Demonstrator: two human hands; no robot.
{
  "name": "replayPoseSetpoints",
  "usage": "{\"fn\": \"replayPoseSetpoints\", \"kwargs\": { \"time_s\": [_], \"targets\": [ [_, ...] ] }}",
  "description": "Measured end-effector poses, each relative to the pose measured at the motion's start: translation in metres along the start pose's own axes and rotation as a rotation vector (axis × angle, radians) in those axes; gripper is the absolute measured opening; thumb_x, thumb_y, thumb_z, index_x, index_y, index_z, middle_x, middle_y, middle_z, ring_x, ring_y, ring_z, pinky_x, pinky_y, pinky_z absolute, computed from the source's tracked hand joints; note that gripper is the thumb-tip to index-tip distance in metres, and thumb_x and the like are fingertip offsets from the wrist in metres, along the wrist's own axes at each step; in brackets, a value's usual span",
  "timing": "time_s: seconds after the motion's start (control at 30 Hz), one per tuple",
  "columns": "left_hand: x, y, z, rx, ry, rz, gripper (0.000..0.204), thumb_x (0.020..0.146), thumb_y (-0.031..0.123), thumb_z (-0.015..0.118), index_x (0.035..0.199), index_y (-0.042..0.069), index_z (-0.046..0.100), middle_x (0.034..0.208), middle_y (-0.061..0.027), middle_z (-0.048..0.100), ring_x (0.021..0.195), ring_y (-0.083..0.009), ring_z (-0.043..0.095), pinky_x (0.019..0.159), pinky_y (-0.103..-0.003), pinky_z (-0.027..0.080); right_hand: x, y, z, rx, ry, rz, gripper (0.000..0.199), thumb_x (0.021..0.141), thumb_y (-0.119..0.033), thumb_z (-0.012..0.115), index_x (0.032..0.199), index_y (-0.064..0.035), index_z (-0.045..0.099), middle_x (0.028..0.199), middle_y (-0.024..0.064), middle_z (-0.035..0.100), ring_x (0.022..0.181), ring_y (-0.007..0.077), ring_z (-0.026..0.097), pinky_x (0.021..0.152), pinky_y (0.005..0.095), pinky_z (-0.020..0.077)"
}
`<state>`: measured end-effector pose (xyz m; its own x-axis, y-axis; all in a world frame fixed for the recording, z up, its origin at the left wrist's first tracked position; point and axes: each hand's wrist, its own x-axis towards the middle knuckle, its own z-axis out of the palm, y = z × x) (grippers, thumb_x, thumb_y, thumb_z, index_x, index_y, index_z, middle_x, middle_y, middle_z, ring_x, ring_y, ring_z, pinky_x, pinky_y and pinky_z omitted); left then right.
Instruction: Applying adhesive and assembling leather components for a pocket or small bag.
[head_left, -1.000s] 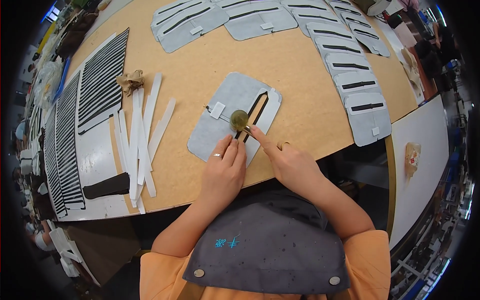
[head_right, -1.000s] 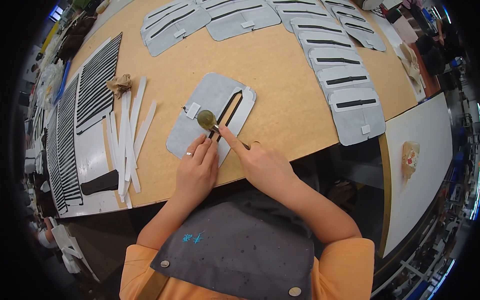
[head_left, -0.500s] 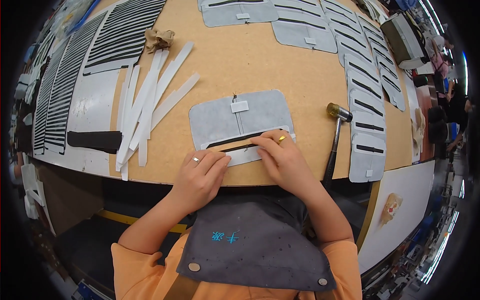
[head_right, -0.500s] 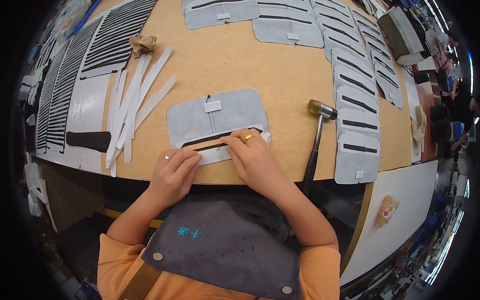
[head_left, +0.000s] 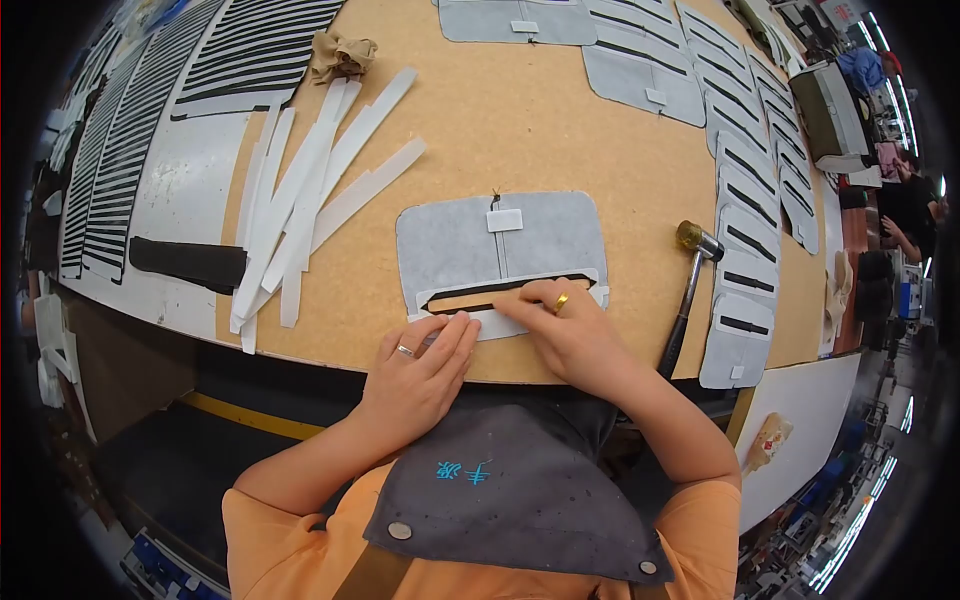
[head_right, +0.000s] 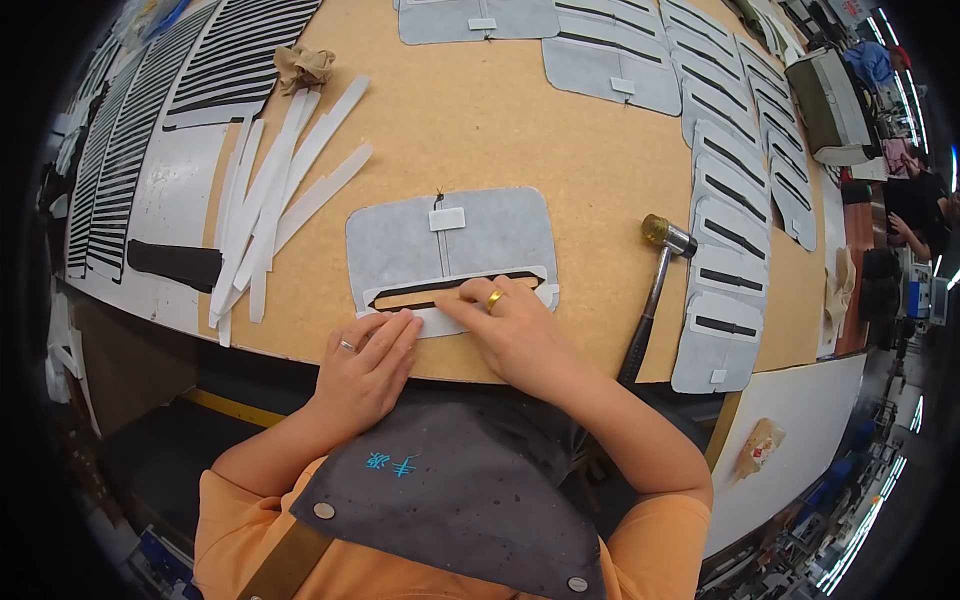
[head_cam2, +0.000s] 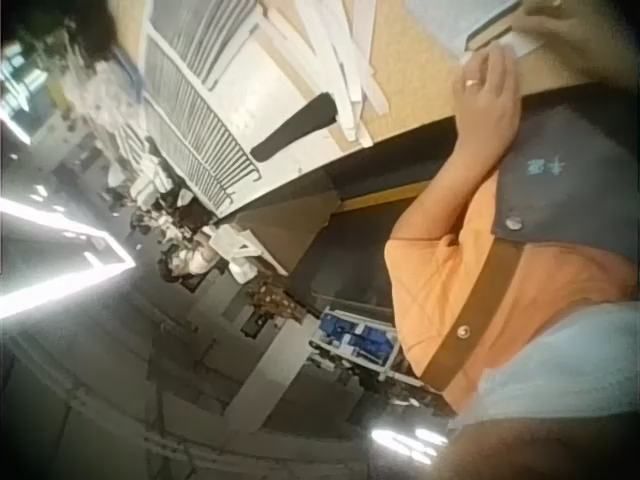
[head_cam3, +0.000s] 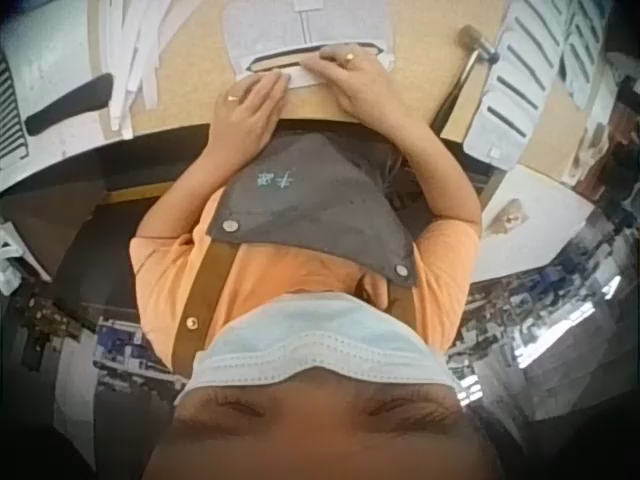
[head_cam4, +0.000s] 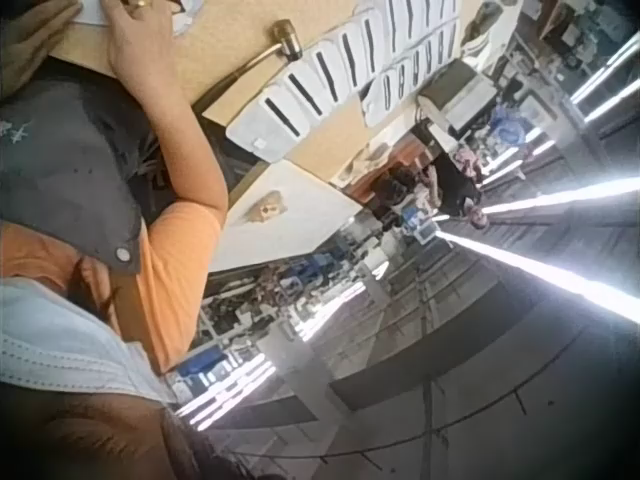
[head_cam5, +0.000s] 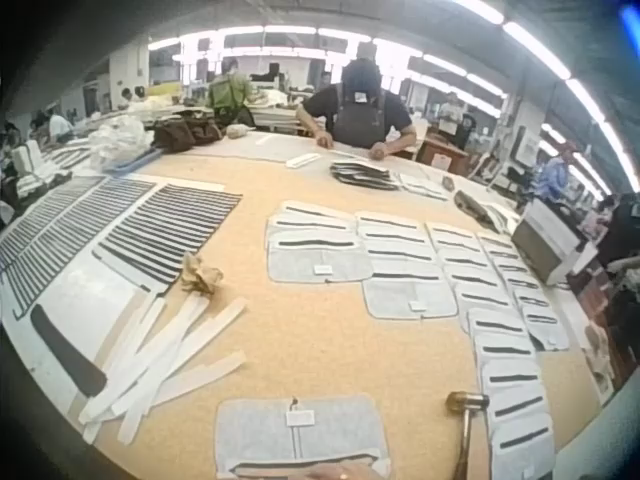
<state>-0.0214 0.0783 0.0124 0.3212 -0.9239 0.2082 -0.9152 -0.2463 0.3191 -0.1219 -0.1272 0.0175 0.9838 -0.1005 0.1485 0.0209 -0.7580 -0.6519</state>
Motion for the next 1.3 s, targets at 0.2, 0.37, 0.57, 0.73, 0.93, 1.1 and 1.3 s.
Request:
{"fn": "replayPoseSetpoints", "kwargs": {
  "time_s": [0.2, 0.37, 0.57, 0.73, 0.93, 1.1, 1.3],
  "targets": [
    [0.004, -0.009, -0.002, -0.036, -0.018, 0.041, 0.044, 0.078, 0.009, 0.067, 0.121, 0.005, 0.06, 0.125, -0.0042, 0.057, 0.113, -0.0218, 0.052, 0.091, -0.035, 0.041, -0.009, -0.004, -0.012, -0.226, -0.057, -0.123, 0.04, 0.076, 0.005, 0.06, 0.111, -0.0111, 0.067, 0.101, 0.0064, 0.058, 0.09, 0.0257, 0.056, 0.076, 0.0343, 0.0477],
    [0.001, -0.02, -0.006, -0.343, 0.121, 0.099, 0.034, 0.073, 0.001, 0.068, 0.107, 0.004, 0.065, 0.103, -0.0053, 0.061, 0.09, -0.0221, 0.059, 0.078, -0.033, 0.043, -0.096, 0.035, -0.108, -0.426, 0.667, 0.52, 0.022, 0.088, -0.001, 0.057, 0.11, -0.0033, 0.062, 0.101, 0.0103, 0.058, 0.091, 0.0239, 0.057, 0.079, 0.0311, 0.0462],
    [0.03, -0.024, -0.014, -0.366, 0.134, 0.137, 0.031, 0.074, -0.004, 0.065, 0.104, 0.004, 0.065, 0.087, -0.0052, 0.061, 0.075, -0.0215, 0.056, 0.071, -0.034, 0.04, -0.376, 0.074, -0.177, -1.308, 0.564, 1.63, 0.058, 0.09, -0.044, 0.059, 0.129, -0.0016, 0.052, 0.132, 0.0258, 0.048, 0.122, 0.0333, 0.048, 0.097, 0.0412, 0.0406],
    [0.06, -0.048, -0.024, -0.43, 0.258, 0.017, 0.024, 0.084, -0.005, 0.058, 0.105, 0.003, 0.064, 0.084, -0.0076, 0.061, 0.075, -0.0212, 0.056, 0.07, -0.032, 0.042, -0.506, 0.09, -0.165, -0.318, 0.792, 1.732, 0.084, 0.082, -0.066, 0.058, 0.132, 0.0008, 0.048, 0.129, 0.0218, 0.054, 0.127, 0.0315, 0.045, 0.102, 0.0389, 0.0373],
    [0.083, -0.048, -0.027, -0.583, 0.247, -0.071, 0.02, 0.09, -0.003, 0.052, 0.108, 0.002, 0.062, 0.085, -0.0095, 0.061, 0.077, -0.0222, 0.056, 0.07, -0.03, 0.044, -0.483, 0.085, -0.17, 0.013, 1.036, 1.599, 0.085, 0.08, -0.063, 0.063, 0.137, -0.0023, 0.044, 0.13, 0.0177, 0.054, 0.119, 0.0266, 0.049, 0.097, 0.0368, 0.0393],
    [0.091, -0.034, -0.024, -0.557, 0.147, -0.033, 0.021, 0.091, -0.001, 0.052, 0.109, 0.003, 0.06, 0.087, -0.0098, 0.06, 0.081, -0.0235, 0.056, 0.072, -0.032, 0.044, -0.472, 0.09, -0.18, 0.381, 1.295, 1.407, 0.084, 0.08, -0.058, 0.068, 0.14, -0.0068, 0.041, 0.133, 0.0166, 0.052, 0.11, 0.0224, 0.053, 0.092, 0.0359, 0.0422],
    [0.088, -0.004, -0.002, -0.382, 0.008, 0.194, 0.024, 0.085, 0.0, 0.059, 0.108, 0.003, 0.06, 0.096, -0.0119, 0.06, 0.088, -0.029, 0.057, 0.078, -0.036, 0.044, -0.272, 0.047, -0.129, 1.082, 1.179, 0.268, 0.092, 0.079, -0.038, 0.077, 0.148, -0.0091, 0.024, 0.149, 0.0196, 0.032, 0.107, 0.0194, 0.055, 0.084, 0.032, 0.0476]
  ]
}}
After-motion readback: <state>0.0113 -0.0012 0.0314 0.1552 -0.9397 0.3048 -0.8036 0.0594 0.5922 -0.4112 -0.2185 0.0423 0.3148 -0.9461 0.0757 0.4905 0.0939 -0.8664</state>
